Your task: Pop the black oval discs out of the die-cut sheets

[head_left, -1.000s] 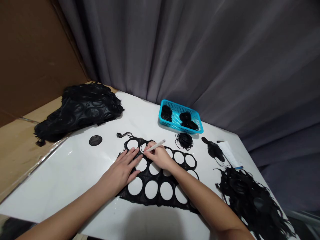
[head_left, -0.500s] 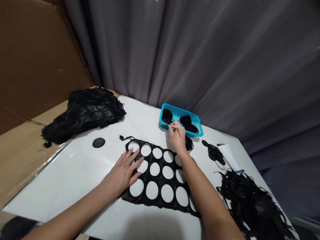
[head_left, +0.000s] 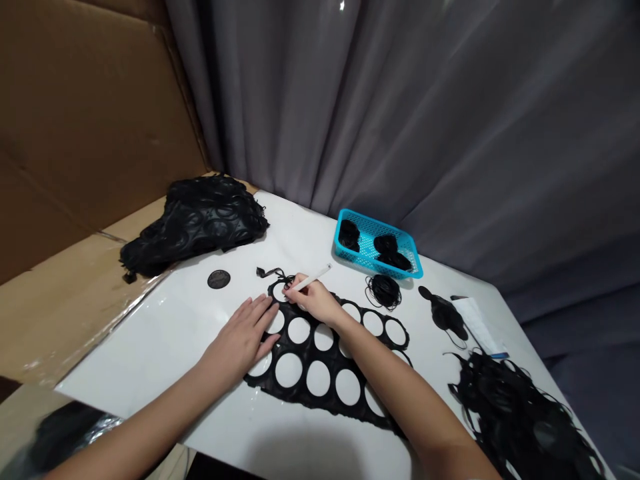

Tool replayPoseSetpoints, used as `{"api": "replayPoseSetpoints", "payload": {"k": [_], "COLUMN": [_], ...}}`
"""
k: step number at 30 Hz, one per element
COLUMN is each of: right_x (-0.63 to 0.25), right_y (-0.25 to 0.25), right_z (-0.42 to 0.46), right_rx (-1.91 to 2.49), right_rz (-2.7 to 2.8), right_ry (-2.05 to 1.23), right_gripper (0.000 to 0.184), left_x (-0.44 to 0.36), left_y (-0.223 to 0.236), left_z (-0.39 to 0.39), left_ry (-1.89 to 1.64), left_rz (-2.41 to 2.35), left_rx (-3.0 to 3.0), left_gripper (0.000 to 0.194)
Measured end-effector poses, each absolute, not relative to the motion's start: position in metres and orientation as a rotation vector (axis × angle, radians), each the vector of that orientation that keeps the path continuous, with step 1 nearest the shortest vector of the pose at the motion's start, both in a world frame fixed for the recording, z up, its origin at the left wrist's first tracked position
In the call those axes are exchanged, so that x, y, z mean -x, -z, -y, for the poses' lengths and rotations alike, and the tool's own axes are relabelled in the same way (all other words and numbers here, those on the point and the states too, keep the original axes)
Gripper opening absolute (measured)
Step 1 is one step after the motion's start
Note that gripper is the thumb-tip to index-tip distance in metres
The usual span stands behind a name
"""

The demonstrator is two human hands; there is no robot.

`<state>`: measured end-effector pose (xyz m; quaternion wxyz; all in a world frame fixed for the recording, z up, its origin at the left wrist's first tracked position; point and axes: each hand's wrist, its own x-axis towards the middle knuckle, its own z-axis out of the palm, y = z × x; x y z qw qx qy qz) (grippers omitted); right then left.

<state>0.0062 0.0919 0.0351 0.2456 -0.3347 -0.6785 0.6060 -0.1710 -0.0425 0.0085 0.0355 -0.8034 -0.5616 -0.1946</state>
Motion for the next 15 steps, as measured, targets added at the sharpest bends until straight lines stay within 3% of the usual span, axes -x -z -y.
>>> {"api": "replayPoseSetpoints", "payload": {"k": [4,15], "right_x": [-0.0063,-0.0015], "right_y": [-0.0349,-0.0332], "right_z": [-0.0865,-0.0868], "right_rx": [0.935,0.941], "right_rz": [2.061,2.157], "right_ry": [-1.427,-1.307], "right_gripper": [0.017,0.013], "left_x": [0.168,0.1678], "left_y": [-0.0032,-0.0041], "left_z": [0.0422,0.0422], "left_ry": [0.635,0.597], "left_rz": [1.733,1.706], "left_rx": [2.421,2.407], "left_gripper": [0.053,0.053]}}
